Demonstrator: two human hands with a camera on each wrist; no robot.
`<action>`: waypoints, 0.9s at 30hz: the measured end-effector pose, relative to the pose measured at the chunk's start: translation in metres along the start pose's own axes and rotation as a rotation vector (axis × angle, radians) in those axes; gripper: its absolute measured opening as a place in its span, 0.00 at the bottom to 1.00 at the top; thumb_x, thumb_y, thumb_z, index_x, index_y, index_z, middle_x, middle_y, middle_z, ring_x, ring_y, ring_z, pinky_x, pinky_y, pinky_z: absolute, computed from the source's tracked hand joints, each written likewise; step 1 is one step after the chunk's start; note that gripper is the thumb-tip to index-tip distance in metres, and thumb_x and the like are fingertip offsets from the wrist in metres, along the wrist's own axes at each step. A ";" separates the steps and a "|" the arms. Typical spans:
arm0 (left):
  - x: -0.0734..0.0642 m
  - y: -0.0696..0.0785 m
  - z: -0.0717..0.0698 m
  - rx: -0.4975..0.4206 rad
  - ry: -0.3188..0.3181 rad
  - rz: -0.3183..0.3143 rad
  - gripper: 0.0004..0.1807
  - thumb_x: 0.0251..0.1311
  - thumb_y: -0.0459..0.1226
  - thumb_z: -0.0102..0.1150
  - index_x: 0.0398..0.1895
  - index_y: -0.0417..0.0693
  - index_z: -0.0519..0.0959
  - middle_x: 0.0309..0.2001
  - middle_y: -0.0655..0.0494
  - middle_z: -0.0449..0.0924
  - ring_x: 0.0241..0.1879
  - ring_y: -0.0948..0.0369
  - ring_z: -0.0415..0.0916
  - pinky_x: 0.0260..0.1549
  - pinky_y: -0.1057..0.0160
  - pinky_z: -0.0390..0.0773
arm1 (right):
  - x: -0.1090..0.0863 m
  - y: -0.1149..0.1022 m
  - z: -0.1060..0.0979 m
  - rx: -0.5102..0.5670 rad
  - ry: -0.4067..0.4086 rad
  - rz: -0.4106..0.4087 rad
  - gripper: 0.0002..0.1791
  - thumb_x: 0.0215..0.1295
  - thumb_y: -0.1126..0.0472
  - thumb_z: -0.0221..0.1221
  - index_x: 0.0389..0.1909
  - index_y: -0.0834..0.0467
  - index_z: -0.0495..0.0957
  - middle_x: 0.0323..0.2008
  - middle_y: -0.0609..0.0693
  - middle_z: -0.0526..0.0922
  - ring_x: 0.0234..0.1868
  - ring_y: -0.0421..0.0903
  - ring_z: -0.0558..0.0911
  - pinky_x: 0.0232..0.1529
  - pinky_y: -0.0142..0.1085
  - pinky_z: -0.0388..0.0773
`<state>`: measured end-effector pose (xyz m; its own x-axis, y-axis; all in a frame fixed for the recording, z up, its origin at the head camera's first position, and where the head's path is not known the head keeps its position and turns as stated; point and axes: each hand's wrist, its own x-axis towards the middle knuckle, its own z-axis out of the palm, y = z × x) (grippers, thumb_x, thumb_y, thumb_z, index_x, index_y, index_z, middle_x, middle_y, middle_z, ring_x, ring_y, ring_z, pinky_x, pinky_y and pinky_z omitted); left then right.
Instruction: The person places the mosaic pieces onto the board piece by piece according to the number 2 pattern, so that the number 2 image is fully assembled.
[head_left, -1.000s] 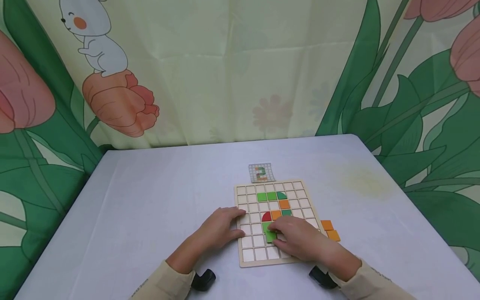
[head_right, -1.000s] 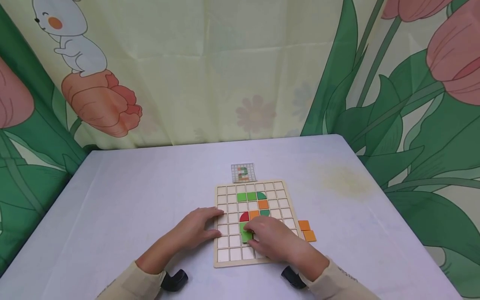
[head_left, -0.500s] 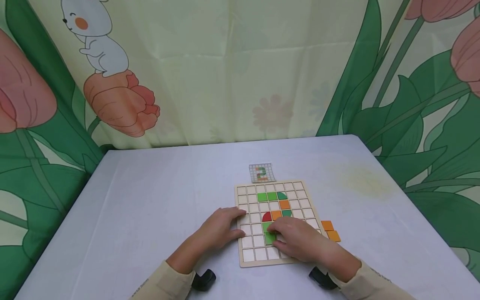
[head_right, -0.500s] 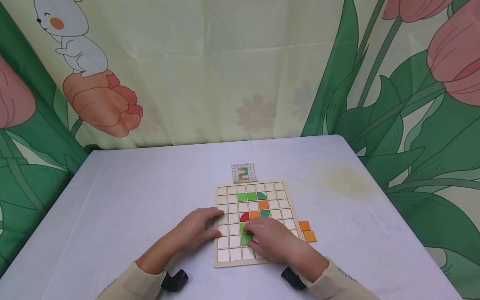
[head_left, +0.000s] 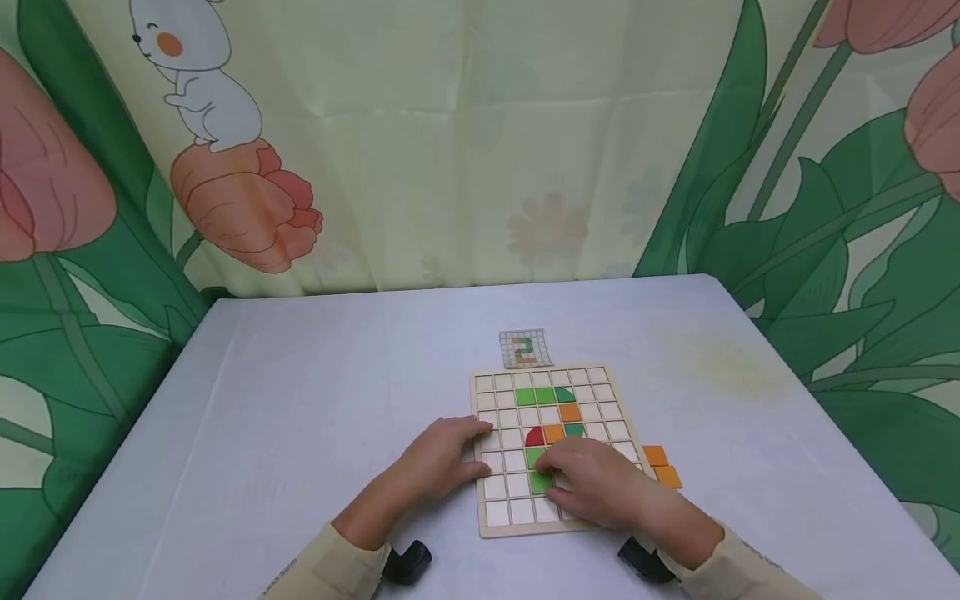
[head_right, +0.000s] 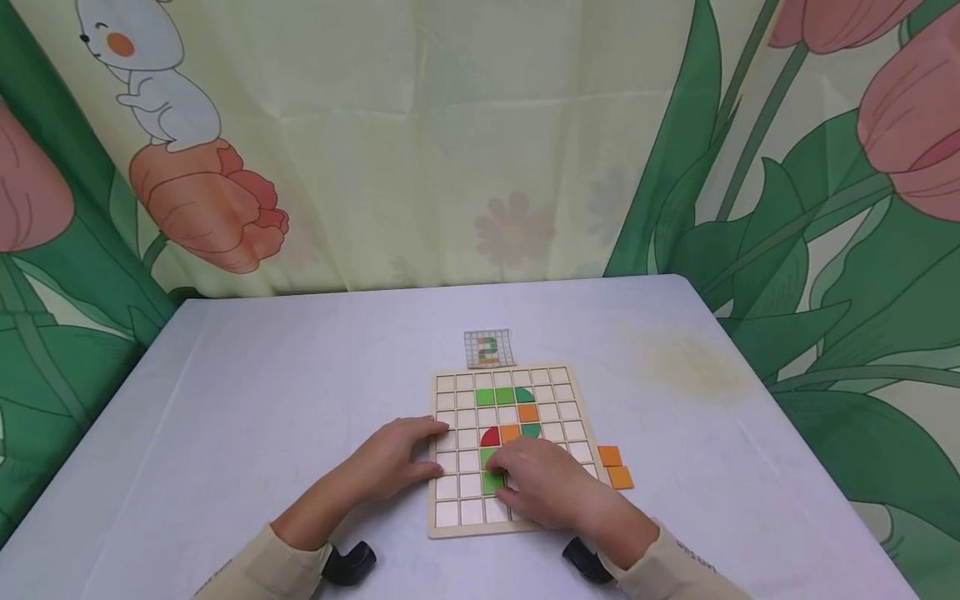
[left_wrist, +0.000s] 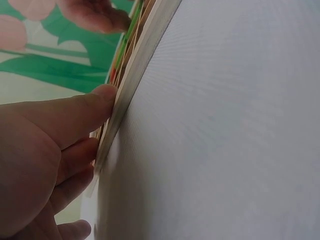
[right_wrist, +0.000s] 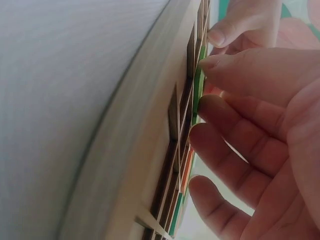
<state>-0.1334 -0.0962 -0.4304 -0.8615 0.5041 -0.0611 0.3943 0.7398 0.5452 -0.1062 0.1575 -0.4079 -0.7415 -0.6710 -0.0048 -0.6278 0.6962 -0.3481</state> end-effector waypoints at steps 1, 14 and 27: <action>0.000 0.000 0.000 0.003 0.000 -0.001 0.32 0.58 0.42 0.73 0.65 0.45 0.76 0.62 0.52 0.77 0.64 0.53 0.72 0.63 0.52 0.71 | 0.000 0.000 0.000 -0.001 0.004 -0.003 0.09 0.62 0.60 0.67 0.43 0.53 0.84 0.37 0.36 0.80 0.39 0.39 0.77 0.46 0.40 0.79; 0.000 0.002 -0.001 0.008 -0.001 -0.001 0.31 0.58 0.41 0.72 0.65 0.44 0.76 0.63 0.51 0.77 0.64 0.52 0.71 0.64 0.52 0.70 | -0.009 0.007 -0.013 0.161 -0.020 0.015 0.15 0.63 0.58 0.66 0.51 0.51 0.81 0.46 0.37 0.80 0.46 0.40 0.77 0.52 0.43 0.77; -0.001 0.001 0.001 0.008 0.013 0.011 0.31 0.58 0.41 0.73 0.64 0.44 0.76 0.62 0.51 0.77 0.64 0.52 0.71 0.63 0.52 0.71 | -0.020 0.022 -0.028 0.157 -0.002 0.179 0.21 0.62 0.58 0.68 0.56 0.52 0.80 0.52 0.42 0.80 0.53 0.47 0.77 0.55 0.50 0.77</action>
<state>-0.1322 -0.0956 -0.4307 -0.8613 0.5061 -0.0444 0.4059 0.7381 0.5389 -0.1123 0.1936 -0.3891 -0.8367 -0.5415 -0.0817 -0.4419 0.7557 -0.4834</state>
